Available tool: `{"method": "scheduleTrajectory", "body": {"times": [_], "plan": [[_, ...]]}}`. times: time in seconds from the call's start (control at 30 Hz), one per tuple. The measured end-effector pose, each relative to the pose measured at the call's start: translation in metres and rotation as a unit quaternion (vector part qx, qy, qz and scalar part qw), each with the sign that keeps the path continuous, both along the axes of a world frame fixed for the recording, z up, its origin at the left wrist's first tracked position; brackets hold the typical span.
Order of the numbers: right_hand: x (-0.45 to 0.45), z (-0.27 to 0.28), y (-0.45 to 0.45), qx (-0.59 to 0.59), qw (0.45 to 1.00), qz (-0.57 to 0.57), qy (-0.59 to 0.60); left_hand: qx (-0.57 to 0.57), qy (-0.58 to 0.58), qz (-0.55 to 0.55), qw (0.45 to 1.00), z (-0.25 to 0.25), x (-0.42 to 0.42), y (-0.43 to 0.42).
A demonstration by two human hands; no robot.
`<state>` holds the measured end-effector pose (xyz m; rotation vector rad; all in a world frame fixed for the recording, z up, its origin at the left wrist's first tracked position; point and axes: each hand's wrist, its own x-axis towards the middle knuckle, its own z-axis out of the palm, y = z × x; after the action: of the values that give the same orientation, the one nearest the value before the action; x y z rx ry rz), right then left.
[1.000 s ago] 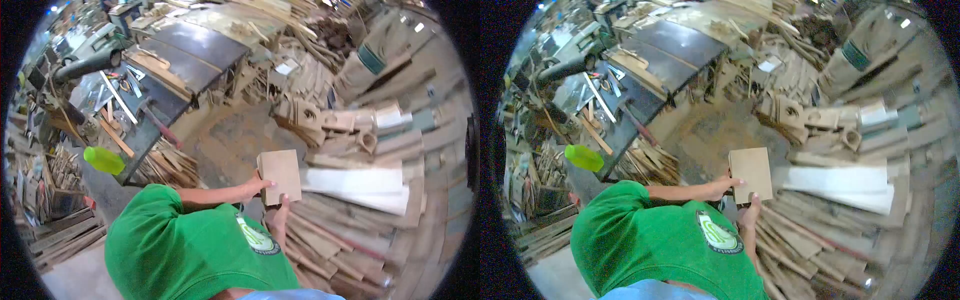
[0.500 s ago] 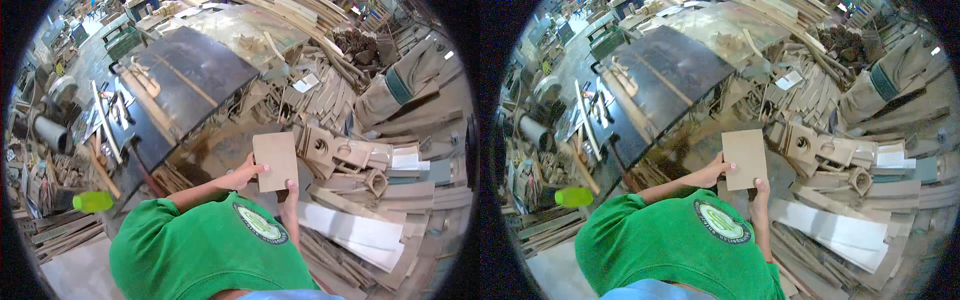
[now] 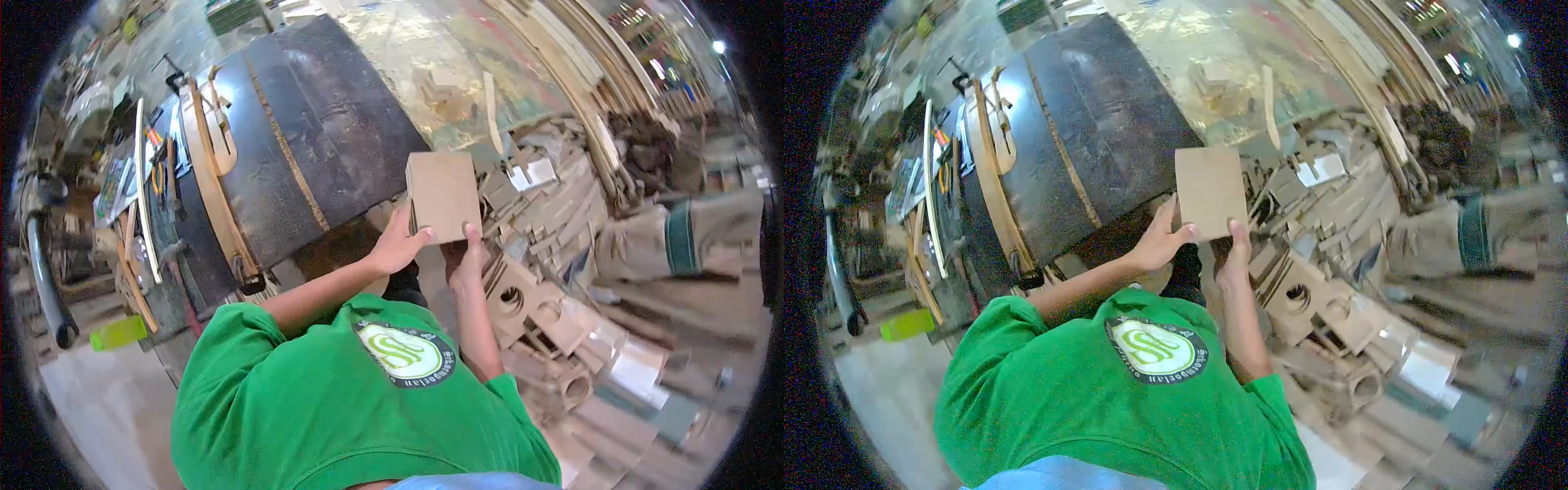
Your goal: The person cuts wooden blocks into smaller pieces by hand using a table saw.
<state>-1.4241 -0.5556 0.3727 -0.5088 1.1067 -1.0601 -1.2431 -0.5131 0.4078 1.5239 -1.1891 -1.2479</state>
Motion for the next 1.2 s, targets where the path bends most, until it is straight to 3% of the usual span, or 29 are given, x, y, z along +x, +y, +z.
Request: {"method": "scheduleTrajectory", "body": {"times": [0.13,0.23,0.37,0.4,0.43,0.47,0.53,0.57,0.6,0.67,0.73,0.77,0.83,0.87,0.9,0.97,1.0,1.1,1.17,1.2], "plan": [[0.023,-0.033,-0.105,-0.001,0.994,0.096,-0.048,-0.088,-0.033,0.083,0.992,-0.028,0.0,-0.067],[0.027,-0.044,-0.156,-0.003,0.984,0.164,-0.064,-0.039,-0.053,0.131,0.989,-0.033,0.0,-0.112],[-0.004,-0.04,-0.193,0.085,0.947,0.31,-0.021,0.025,-0.071,0.151,0.986,-0.021,-0.006,-0.131],[-0.012,-0.053,-0.198,-0.05,0.924,0.329,0.189,0.062,-0.072,0.162,0.982,-0.03,-0.008,-0.133],[-0.019,-0.064,-0.202,-0.188,0.842,0.329,0.383,0.07,-0.071,0.167,0.981,-0.038,-0.013,-0.134],[-0.01,-0.023,-0.199,-0.234,0.814,0.323,0.422,0.052,-0.106,0.169,0.978,-0.045,-0.018,-0.134],[-0.009,-0.025,-0.208,-0.305,0.789,0.338,0.412,0.051,-0.182,0.131,0.973,-0.065,-0.017,-0.136],[-0.005,-0.029,-0.211,-0.374,0.764,0.342,0.399,0.061,-0.189,0.155,0.968,-0.053,-0.014,-0.138],[-0.007,-0.025,-0.215,-0.365,0.749,0.345,0.431,0.105,-0.204,0.125,0.965,-0.029,-0.014,-0.14],[-0.013,-0.011,-0.226,-0.394,0.73,0.368,0.421,0.161,-0.221,0.122,0.954,-0.018,-0.014,-0.138],[-0.001,0.03,-0.215,-0.208,0.883,0.335,0.256,-0.004,-0.114,0.099,0.989,-0.026,-0.017,-0.126],[0.004,0.047,-0.215,-0.209,0.88,0.347,0.248,0.002,-0.119,0.112,0.987,-0.009,-0.01,-0.12],[0.017,0.074,-0.217,-0.229,0.879,0.389,0.151,-0.142,0.028,0.129,0.981,0.038,0.004,-0.115],[0.028,0.083,-0.214,-0.269,0.858,0.411,0.15,-0.084,0.087,0.201,0.972,0.04,0.009,-0.111],[0.037,0.085,-0.208,-0.273,0.855,0.415,0.151,-0.088,0.087,0.205,0.971,0.039,0.023,-0.109],[0.058,0.087,-0.188,-0.281,0.806,0.508,0.114,-0.104,0.009,0.377,0.92,0.034,0.069,-0.106],[0.075,0.093,-0.172,-0.288,0.788,0.527,0.139,-0.109,0.011,0.376,0.92,0.033,0.086,-0.097],[0.131,0.074,-0.13,-0.27,0.806,0.516,0.102,-0.127,0.098,0.358,0.92,0.021,0.136,-0.065],[0.175,0.062,-0.102,-0.224,0.839,0.491,0.068,-0.093,-0.02,0.4,0.911,-0.012,0.164,-0.04],[0.199,0.035,-0.091,-0.234,0.848,0.472,0.06,-0.112,0.024,0.401,0.909,0.007,0.168,-0.024]]}}
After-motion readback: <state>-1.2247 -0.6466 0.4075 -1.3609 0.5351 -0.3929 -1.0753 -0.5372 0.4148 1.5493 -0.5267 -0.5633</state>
